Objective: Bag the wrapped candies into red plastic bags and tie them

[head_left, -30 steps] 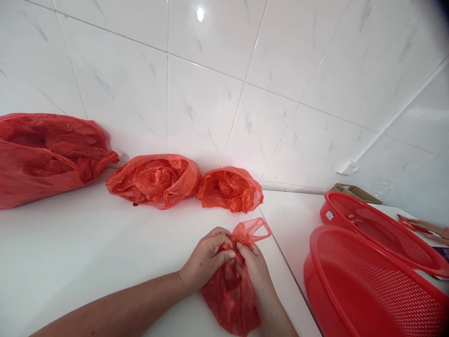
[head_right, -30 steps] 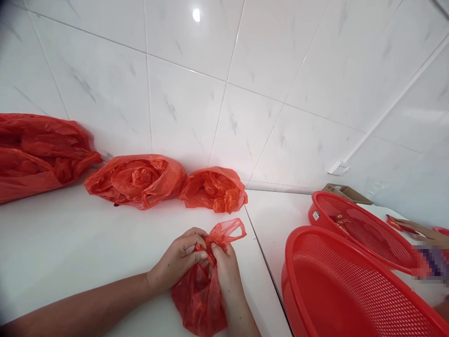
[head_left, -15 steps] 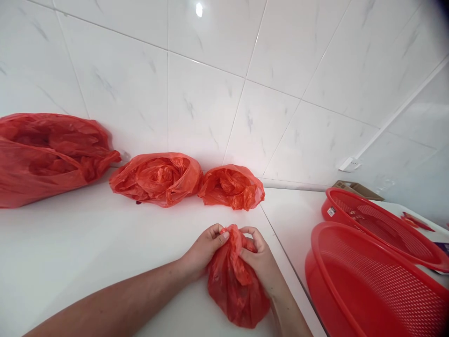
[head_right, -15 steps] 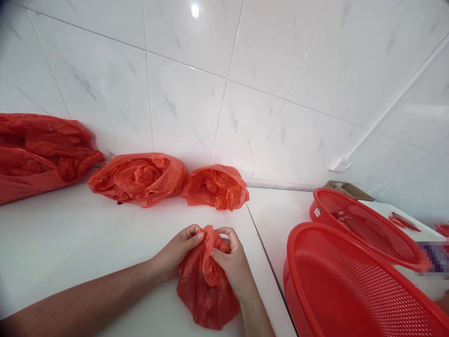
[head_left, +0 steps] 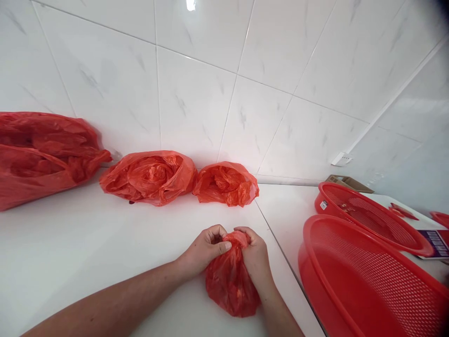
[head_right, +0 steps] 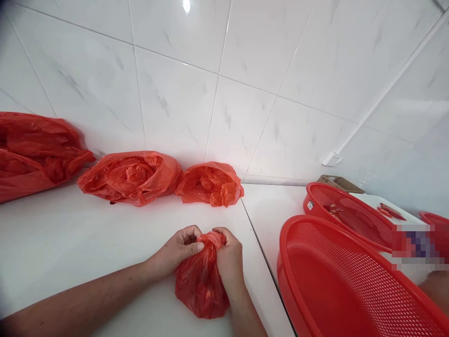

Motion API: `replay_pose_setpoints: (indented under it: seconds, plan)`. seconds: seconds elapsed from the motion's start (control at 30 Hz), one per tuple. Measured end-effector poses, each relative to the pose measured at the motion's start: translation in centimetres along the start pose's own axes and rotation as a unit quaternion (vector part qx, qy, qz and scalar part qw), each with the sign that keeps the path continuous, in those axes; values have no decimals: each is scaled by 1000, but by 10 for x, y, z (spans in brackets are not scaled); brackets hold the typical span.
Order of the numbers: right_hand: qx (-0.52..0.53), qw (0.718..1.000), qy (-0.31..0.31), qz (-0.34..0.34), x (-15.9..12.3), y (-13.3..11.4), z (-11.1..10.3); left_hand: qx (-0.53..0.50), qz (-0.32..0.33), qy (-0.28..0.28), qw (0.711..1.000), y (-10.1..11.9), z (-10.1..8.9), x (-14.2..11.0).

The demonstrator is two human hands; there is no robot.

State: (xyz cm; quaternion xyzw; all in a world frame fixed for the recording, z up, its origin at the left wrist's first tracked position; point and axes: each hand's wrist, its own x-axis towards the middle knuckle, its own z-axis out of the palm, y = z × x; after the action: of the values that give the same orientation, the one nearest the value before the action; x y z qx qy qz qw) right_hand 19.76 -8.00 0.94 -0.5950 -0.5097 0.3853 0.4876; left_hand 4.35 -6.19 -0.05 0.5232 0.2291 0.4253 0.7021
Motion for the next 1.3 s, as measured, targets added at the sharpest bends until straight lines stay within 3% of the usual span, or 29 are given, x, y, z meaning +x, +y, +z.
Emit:
replay_pose_setpoints:
  seconds: [0.2,0.4,0.47,0.57,0.63,0.7,0.8,0.93,1.0,1.1,1.17,1.23,1.3]
  plan:
    - [165,983,-64,51,5,3,-7,39,6,7,999,-8,-6,3]
    - [359,928,-56,75,4,-5,-17,101,25,45,994,-1,-4,2]
    - [331,941,-20,70,9,0,-21,188,69,85,976,6,1,-1]
    - [139,987,69,44,23,15,-32,320,156,113,928,16,12,-12]
    - [8,990,137,14,34,26,-41,379,231,73,893,19,20,-21]
    - [-52,982,184,-6,42,35,-50,409,316,4,856,19,29,-29]
    - [-69,978,197,-13,49,43,-57,424,408,-86,804,17,42,-38]
    - [-84,977,192,-33,51,47,-56,446,462,-130,755,20,52,-47]
    - [-84,976,197,-43,51,48,-55,477,475,-132,728,21,54,-52]
    - [-88,974,202,-50,51,50,-56,563,490,-97,659,17,52,-56]
    - [-93,975,194,-53,52,51,-56,627,467,-72,619,10,48,-52]
    - [-100,977,182,-56,52,52,-56,681,389,-70,617,1,44,-44]
    - [-107,977,173,-59,52,52,-55,698,288,-92,649,-6,40,-35]
